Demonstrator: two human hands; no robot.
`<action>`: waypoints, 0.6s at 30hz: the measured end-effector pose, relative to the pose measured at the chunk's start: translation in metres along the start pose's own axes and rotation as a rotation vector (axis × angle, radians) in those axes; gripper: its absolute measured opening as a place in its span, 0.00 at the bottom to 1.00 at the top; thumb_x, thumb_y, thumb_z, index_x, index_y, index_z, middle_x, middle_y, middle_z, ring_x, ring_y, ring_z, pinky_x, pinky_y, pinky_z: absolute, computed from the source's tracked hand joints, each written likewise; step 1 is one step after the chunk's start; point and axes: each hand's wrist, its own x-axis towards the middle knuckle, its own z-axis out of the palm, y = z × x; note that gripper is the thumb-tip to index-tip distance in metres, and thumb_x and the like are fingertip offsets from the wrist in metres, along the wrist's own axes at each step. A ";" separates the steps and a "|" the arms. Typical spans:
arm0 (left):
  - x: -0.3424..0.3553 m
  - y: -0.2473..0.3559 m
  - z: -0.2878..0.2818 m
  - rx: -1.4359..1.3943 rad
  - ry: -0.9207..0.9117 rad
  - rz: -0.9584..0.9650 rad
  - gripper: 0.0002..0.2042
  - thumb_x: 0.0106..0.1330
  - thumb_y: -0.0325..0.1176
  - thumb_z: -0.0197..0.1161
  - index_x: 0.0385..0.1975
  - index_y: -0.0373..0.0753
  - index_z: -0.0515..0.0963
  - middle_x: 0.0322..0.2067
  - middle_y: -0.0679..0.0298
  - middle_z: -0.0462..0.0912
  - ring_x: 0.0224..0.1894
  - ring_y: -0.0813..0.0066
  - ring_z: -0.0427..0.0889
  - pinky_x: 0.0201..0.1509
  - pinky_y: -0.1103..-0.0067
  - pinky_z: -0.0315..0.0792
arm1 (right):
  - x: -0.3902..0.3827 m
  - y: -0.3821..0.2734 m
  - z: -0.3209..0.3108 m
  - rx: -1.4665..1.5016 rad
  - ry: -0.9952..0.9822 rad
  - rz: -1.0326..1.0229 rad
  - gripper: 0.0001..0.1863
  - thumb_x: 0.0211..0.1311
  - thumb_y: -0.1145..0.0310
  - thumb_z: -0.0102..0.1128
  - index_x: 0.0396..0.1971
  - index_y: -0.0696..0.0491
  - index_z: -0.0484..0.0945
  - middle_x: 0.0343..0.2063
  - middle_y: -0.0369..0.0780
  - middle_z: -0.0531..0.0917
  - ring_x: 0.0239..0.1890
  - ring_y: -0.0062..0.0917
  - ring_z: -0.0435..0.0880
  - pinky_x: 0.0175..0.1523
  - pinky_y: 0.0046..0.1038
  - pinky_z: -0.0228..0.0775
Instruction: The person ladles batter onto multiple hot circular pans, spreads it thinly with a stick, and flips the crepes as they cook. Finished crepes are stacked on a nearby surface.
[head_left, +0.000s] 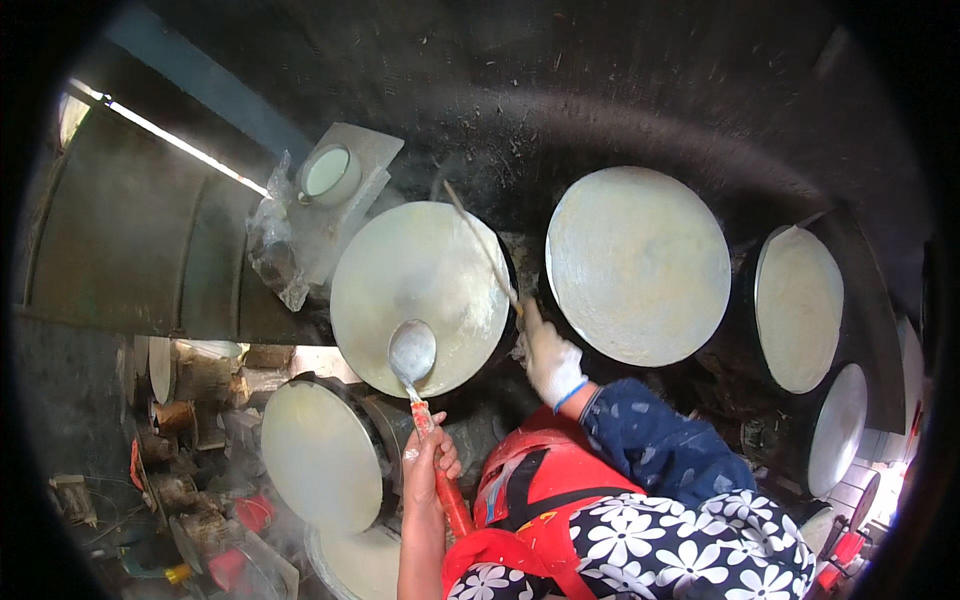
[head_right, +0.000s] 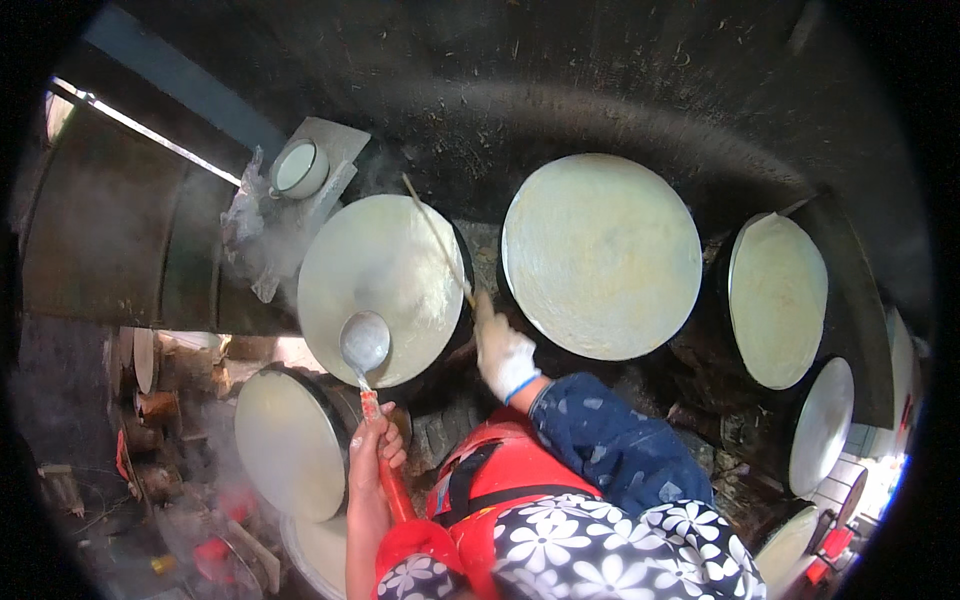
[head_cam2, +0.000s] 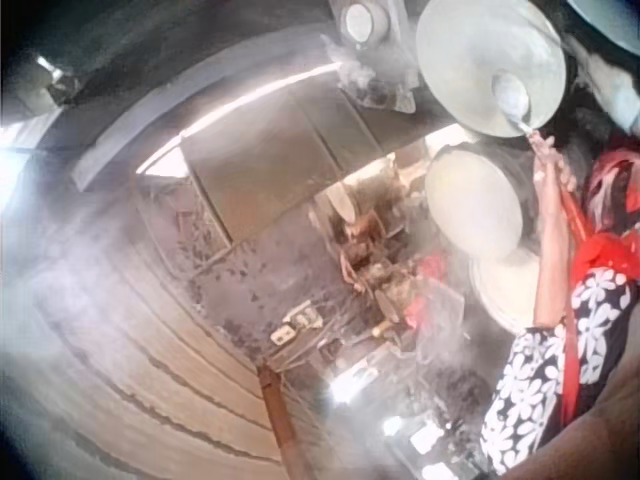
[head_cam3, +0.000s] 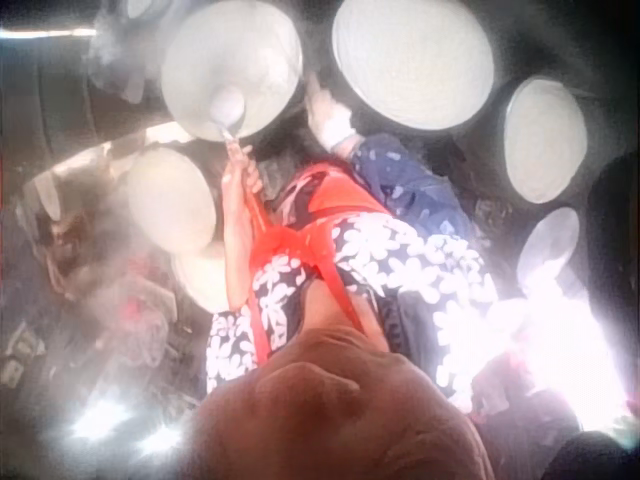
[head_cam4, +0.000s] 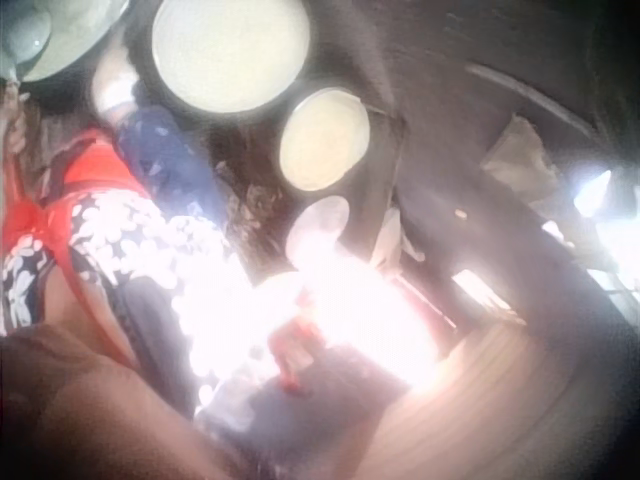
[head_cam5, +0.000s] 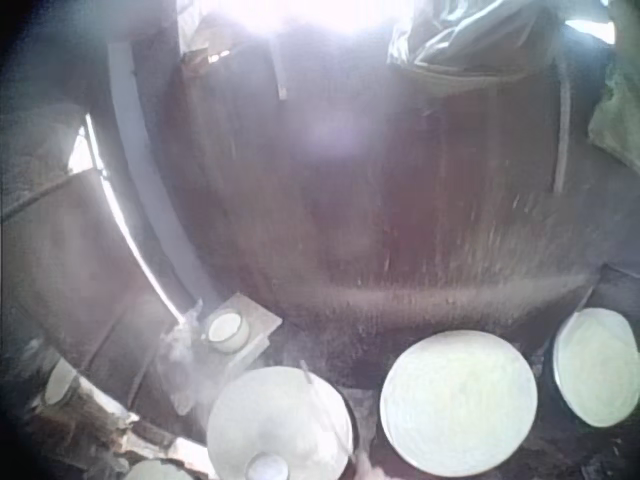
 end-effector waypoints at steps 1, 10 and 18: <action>-0.005 0.006 -0.006 0.001 0.001 -0.011 0.20 0.78 0.31 0.60 0.66 0.36 0.70 0.30 0.68 0.70 0.22 0.85 0.66 0.22 0.85 0.63 | -0.023 -0.023 -0.001 0.026 -0.068 -0.012 0.36 0.77 0.64 0.52 0.80 0.47 0.52 0.39 0.57 0.85 0.38 0.57 0.88 0.41 0.57 0.78; -0.010 0.028 -0.042 0.048 -0.153 -0.113 0.18 0.79 0.32 0.59 0.65 0.34 0.70 0.28 0.68 0.69 0.21 0.85 0.65 0.21 0.83 0.63 | -0.013 -0.027 0.002 -0.030 0.051 -0.144 0.34 0.77 0.65 0.51 0.79 0.48 0.54 0.37 0.56 0.85 0.36 0.55 0.88 0.38 0.56 0.77; -0.015 0.042 -0.073 0.058 -0.190 -0.143 0.18 0.80 0.35 0.61 0.64 0.35 0.70 0.28 0.68 0.70 0.21 0.85 0.65 0.21 0.84 0.63 | -0.034 -0.052 -0.014 -0.187 -0.086 -0.174 0.36 0.72 0.70 0.55 0.78 0.51 0.56 0.42 0.58 0.86 0.40 0.55 0.90 0.41 0.54 0.80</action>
